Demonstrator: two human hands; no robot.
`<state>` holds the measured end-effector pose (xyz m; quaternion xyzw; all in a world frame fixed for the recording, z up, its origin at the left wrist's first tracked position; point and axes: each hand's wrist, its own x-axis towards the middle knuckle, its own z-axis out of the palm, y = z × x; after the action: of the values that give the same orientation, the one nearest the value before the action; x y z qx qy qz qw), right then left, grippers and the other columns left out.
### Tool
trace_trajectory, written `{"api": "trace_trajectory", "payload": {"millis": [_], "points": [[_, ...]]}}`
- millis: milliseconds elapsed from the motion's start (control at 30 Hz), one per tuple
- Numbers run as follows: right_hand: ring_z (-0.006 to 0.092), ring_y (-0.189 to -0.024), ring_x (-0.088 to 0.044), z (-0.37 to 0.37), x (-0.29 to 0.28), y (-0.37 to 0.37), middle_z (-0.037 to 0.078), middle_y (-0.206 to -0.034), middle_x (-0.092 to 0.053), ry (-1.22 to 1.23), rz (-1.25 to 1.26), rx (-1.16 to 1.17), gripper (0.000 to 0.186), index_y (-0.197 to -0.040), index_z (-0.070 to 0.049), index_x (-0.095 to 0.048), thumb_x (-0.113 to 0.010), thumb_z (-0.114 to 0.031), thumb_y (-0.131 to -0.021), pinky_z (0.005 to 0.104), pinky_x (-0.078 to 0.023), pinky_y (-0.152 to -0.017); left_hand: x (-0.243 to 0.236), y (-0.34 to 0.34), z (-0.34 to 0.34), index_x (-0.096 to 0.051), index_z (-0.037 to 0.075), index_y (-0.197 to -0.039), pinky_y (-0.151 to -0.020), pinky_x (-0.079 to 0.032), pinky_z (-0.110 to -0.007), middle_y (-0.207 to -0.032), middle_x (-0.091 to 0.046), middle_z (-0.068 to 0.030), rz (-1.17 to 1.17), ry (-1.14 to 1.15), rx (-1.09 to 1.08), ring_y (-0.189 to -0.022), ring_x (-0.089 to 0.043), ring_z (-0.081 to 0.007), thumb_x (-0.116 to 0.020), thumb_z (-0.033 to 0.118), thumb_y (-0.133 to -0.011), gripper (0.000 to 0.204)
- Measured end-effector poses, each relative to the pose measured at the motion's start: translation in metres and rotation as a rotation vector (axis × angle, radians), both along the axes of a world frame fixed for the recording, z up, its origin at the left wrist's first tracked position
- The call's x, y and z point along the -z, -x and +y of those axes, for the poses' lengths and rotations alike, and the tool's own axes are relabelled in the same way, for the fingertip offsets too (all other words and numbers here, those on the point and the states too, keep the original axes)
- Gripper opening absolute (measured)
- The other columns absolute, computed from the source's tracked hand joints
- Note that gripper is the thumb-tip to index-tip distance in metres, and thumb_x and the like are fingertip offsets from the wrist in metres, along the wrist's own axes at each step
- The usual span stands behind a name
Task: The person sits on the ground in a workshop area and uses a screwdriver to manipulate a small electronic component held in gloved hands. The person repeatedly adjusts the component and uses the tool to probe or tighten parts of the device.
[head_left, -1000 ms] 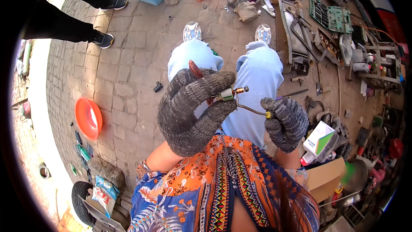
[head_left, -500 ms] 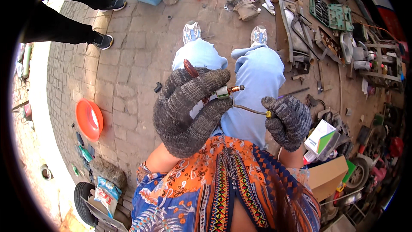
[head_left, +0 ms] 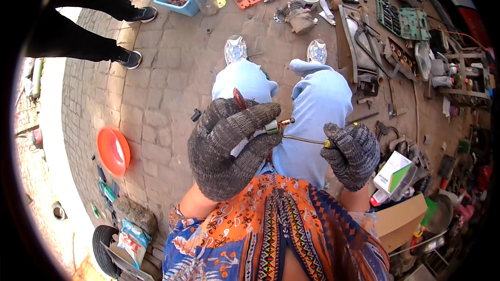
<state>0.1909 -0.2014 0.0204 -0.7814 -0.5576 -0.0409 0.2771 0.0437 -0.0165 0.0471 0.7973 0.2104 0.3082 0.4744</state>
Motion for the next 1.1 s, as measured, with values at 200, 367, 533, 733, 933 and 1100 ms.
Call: {"api": "trace_trajectory", "payload": {"millis": [200, 367, 533, 733, 933, 1100], "points": [[0.0196, -0.067, -0.056, 0.0, -0.009, -0.003, 0.001, -0.079, -0.063, 0.012, -0.005, 0.006, 0.043, -0.106, -0.015, -0.065, -0.076, -0.029, -0.067, 0.0337, -0.044, -0.058, -0.001, 0.0, -0.002, -0.065, 0.0, -0.098, -0.073, -0.046, -0.03, -0.089, -0.062, -0.0096, 0.023, 0.002, 0.058, -0.082, -0.058, -0.0201, -0.074, -0.003, -0.063, 0.036], [0.0222, -0.067, -0.058, 0.005, 0.001, 0.007, 0.004, -0.079, -0.063, -0.066, 0.175, 0.065, 0.037, -0.104, -0.013, -0.066, -0.075, -0.022, -0.069, 0.0353, -0.046, -0.061, 0.01, -0.003, -0.006, -0.061, 0.0, -0.1, -0.071, -0.045, -0.029, -0.095, -0.058, -0.0102, -0.056, -0.037, 0.026, -0.084, -0.056, -0.0185, -0.072, -0.005, -0.066, 0.036], [0.0236, -0.068, -0.059, 0.008, 0.004, 0.017, 0.006, -0.078, -0.063, -0.078, 0.253, 0.116, 0.031, -0.102, -0.01, -0.066, -0.073, -0.016, -0.072, 0.0333, -0.047, -0.063, 0.015, -0.005, -0.008, -0.06, 0.0, -0.101, -0.073, -0.046, -0.029, -0.096, -0.058, -0.0114, -0.034, -0.189, -0.025, -0.086, -0.056, -0.0196, -0.072, -0.006, -0.066, 0.037], [0.0149, -0.079, -0.06, -0.002, 0.03, 0.011, 0.011, -0.091, -0.064, -0.582, 0.584, 0.522, 0.014, -0.096, 0.003, -0.062, -0.061, -0.003, -0.083, 0.027, -0.049, -0.073, 0.024, -0.004, -0.011, -0.058, 0.0, -0.103, -0.079, -0.047, -0.031, -0.099, -0.059, -0.0125, -0.137, -0.074, 0.047, -0.092, -0.057, -0.0211, -0.074, -0.004, -0.065, 0.041], [0.0179, -0.09, -0.061, 0.019, 0.034, 0.004, 0.011, -0.102, -0.064, -0.423, 0.609, 0.416, 0.021, -0.104, 0.0, -0.062, -0.059, -0.001, -0.084, 0.0294, -0.048, -0.083, 0.022, -0.004, -0.009, -0.057, -0.003, -0.103, -0.082, -0.048, -0.033, -0.103, -0.059, -0.0132, -0.234, 0.463, 0.073, -0.092, -0.059, -0.0222, -0.068, -0.007, -0.066, 0.039], [0.0223, -0.091, -0.062, 0.037, 0.057, -0.009, 0.01, -0.097, -0.066, -0.352, 0.463, 0.392, 0.025, -0.104, -0.003, -0.063, -0.066, -0.007, -0.079, 0.0322, -0.048, -0.083, 0.025, -0.005, -0.012, -0.057, -0.003, -0.105, -0.083, -0.048, -0.033, -0.103, -0.06, -0.013, -0.212, 0.363, 0.068, -0.094, -0.059, -0.0215, -0.068, -0.009, -0.066, 0.041]]}}
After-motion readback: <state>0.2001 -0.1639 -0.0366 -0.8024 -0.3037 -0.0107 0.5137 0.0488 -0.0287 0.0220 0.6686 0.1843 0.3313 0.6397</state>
